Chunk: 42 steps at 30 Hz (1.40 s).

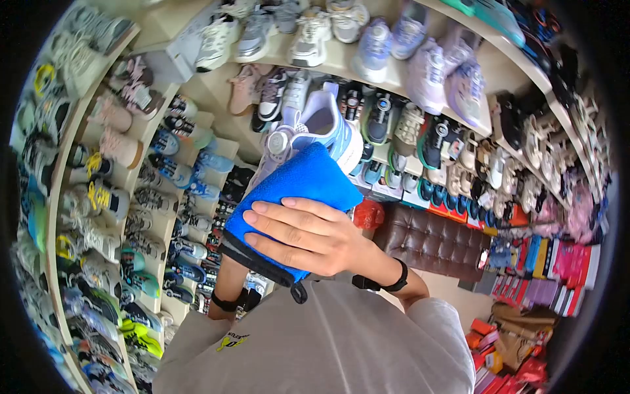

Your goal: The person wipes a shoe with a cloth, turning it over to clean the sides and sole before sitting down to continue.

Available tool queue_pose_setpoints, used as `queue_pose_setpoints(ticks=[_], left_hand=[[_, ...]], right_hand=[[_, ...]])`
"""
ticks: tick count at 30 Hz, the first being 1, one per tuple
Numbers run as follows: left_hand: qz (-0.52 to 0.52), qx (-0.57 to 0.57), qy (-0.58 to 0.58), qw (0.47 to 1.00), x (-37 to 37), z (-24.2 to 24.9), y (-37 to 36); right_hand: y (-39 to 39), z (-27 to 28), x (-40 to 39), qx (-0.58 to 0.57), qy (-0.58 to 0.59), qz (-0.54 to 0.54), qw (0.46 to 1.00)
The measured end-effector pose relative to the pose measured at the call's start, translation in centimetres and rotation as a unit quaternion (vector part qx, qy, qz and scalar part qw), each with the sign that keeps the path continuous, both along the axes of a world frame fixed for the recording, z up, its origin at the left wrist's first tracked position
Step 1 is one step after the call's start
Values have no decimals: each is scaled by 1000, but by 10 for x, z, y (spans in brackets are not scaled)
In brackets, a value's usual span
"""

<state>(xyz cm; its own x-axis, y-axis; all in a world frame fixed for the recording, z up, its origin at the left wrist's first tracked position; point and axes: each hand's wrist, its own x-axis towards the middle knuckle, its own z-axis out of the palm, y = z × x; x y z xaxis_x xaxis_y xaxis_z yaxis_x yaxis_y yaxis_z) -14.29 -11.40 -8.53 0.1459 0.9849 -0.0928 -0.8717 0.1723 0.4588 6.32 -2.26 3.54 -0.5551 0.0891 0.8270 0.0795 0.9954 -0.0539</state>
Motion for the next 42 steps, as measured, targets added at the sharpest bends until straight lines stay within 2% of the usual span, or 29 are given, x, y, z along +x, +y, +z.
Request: queue_pose_setpoints(ticks=[11,22,30,33,37,41,42], left_hand=[[-116,-2,97,988,22,-8,22],[-393,-7,76,916,76,-34,71],[-514,-18,113,850,146,-32,74],[-557,-28,30,829,181,-24,68],[-560,-21,163,812,234,-28,50],[-600,-8,67,797,307,-7,21],[-598,-9,77,798,323,-10,12]], right_hand=[[-22,-3,55,-14,-73,-147,986],[-85,-13,130,-73,-106,-416,900],[-149,-28,168,-81,-90,-507,853],[-170,-35,195,-77,-79,-514,851],[-200,-40,246,-79,-80,-546,830],[-240,-48,306,-81,-69,-572,814],[-251,-49,324,-78,-67,-579,809]])
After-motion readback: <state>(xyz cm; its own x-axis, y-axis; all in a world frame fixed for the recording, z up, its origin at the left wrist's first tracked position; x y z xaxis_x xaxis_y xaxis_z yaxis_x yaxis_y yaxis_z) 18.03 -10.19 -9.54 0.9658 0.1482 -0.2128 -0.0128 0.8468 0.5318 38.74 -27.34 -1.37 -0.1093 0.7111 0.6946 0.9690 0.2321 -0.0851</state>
